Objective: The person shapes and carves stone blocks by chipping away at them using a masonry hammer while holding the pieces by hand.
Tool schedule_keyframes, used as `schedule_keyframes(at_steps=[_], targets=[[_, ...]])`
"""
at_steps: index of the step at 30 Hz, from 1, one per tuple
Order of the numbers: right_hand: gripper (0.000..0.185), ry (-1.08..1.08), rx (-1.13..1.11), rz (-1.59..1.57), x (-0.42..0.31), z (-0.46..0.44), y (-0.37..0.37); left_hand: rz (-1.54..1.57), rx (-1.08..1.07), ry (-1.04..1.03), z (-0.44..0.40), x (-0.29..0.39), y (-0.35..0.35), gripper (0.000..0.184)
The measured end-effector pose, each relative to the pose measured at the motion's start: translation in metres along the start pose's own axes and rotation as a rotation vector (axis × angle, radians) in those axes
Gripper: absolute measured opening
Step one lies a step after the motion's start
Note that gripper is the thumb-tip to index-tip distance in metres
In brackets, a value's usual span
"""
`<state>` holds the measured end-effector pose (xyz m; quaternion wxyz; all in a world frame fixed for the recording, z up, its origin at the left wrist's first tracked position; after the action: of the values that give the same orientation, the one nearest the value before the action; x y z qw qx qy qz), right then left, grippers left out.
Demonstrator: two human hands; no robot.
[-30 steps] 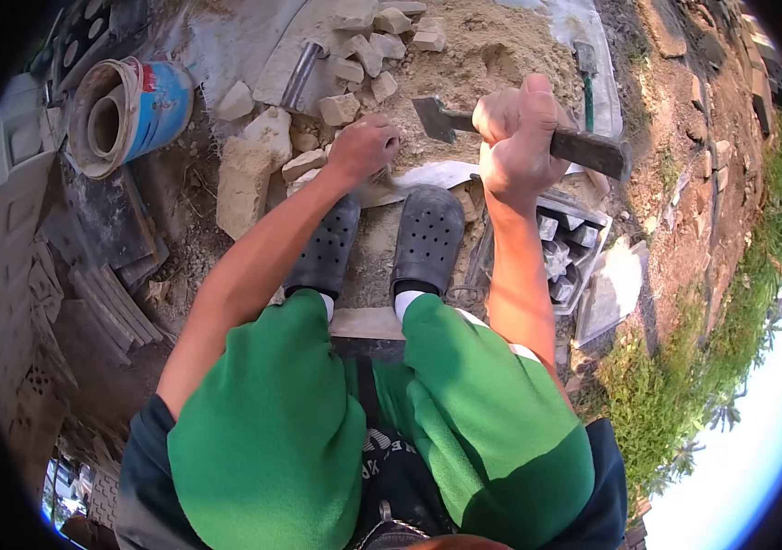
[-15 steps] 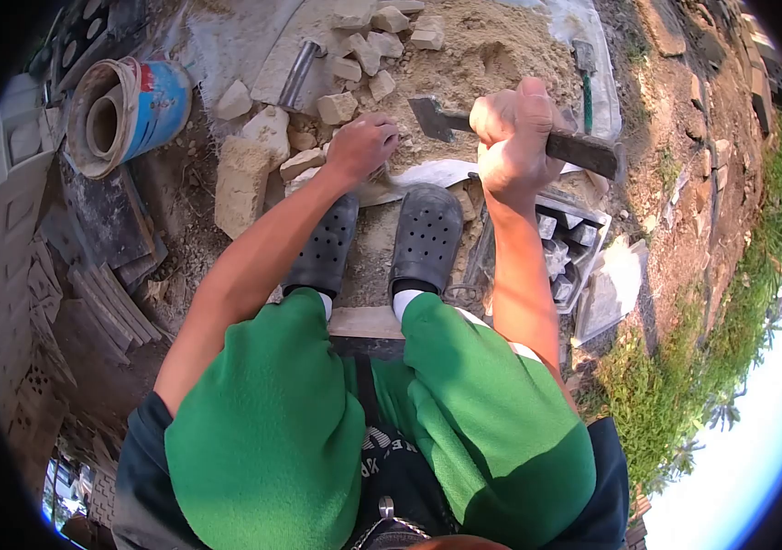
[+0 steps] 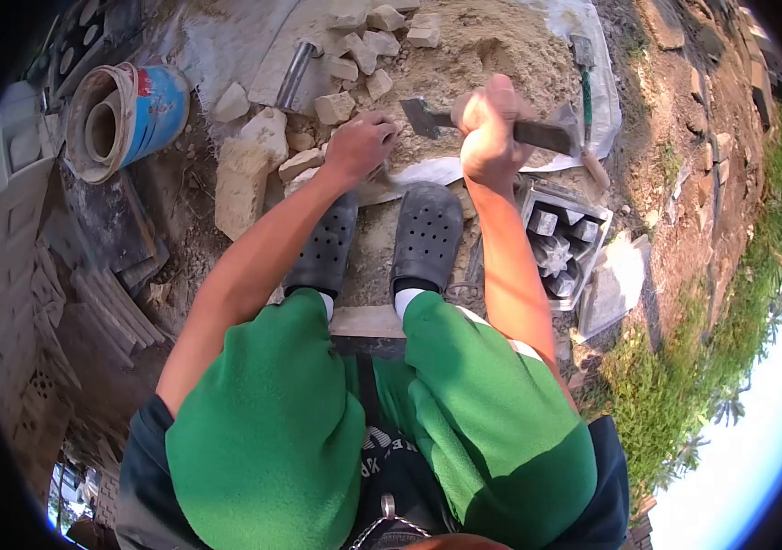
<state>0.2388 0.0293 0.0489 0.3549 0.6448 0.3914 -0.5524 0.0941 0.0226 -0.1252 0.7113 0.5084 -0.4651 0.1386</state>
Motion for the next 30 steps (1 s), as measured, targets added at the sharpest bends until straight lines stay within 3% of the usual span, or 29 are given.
schedule_keyframes(at_steps=[1, 2, 4, 9, 12, 14, 17, 19, 23, 26, 28, 30], targets=[[0.046, 0.083, 0.074, 0.188, 0.048, 0.01, 0.003, 0.001, 0.0, -0.006, 0.001, 0.001, 0.001, 0.015], [0.044, 0.015, 0.085, 0.15, 0.049, 0.007, 0.005, 0.002, 0.006, -0.01, 0.0, 0.003, 0.002, 0.014], [0.043, -0.136, 0.052, -0.048, 0.038, -0.007, 0.0, -0.011, 0.026, -0.017, -0.005, 0.002, 0.004, 0.014], [0.041, 0.052, -0.031, -0.096, -0.038, -0.017, -0.004, -0.002, 0.048, -0.034, 0.0, 0.005, 0.004, 0.014], [0.042, 0.002, -0.032, -0.071, -0.031, -0.008, -0.008, -0.019, 0.074, -0.019, 0.0, 0.004, 0.005, 0.014], [0.047, -0.035, 0.037, 0.109, 0.032, 0.008, 0.001, -0.079, 0.049, -0.019, 0.001, 0.003, 0.003, 0.015], [0.041, 0.128, 0.092, 0.29, 0.035, 0.003, -0.001, -0.118, -0.011, 0.014, 0.0, 0.004, 0.001, 0.013], [0.041, -0.063, 0.063, 0.02, 0.027, -0.006, 0.0, -0.111, -0.011, 0.002, 0.003, 0.001, -0.003, 0.013], [0.042, 0.031, -0.012, -0.124, -0.037, -0.011, -0.008, -0.113, 0.015, -0.019, 0.002, 0.003, 0.001, 0.012], [0.042, 0.018, 0.004, -0.065, -0.009, -0.002, -0.009, -0.087, 0.019, 0.015, 0.001, 0.0, 0.0, 0.012], [0.046, 0.011, 0.058, 0.193, 0.051, 0.012, -0.005, -0.091, 0.021, -0.001, 0.002, 0.001, 0.002, 0.013], [0.046, -0.03, 0.056, 0.115, 0.047, 0.001, -0.006, -0.093, 0.036, -0.014, -0.002, 0.003, 0.003, 0.013]])
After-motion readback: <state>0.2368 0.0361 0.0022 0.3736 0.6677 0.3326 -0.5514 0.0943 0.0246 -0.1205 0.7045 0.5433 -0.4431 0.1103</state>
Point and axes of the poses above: each hand's wrist, its own z-axis away from the middle knuckle, its own y-axis out of the back of the hand, x = y × z, the point moved 9 cm from there along -z, towards the middle knuckle, and after that the axes turned 10 degrees about z, right-handed, at the moved point
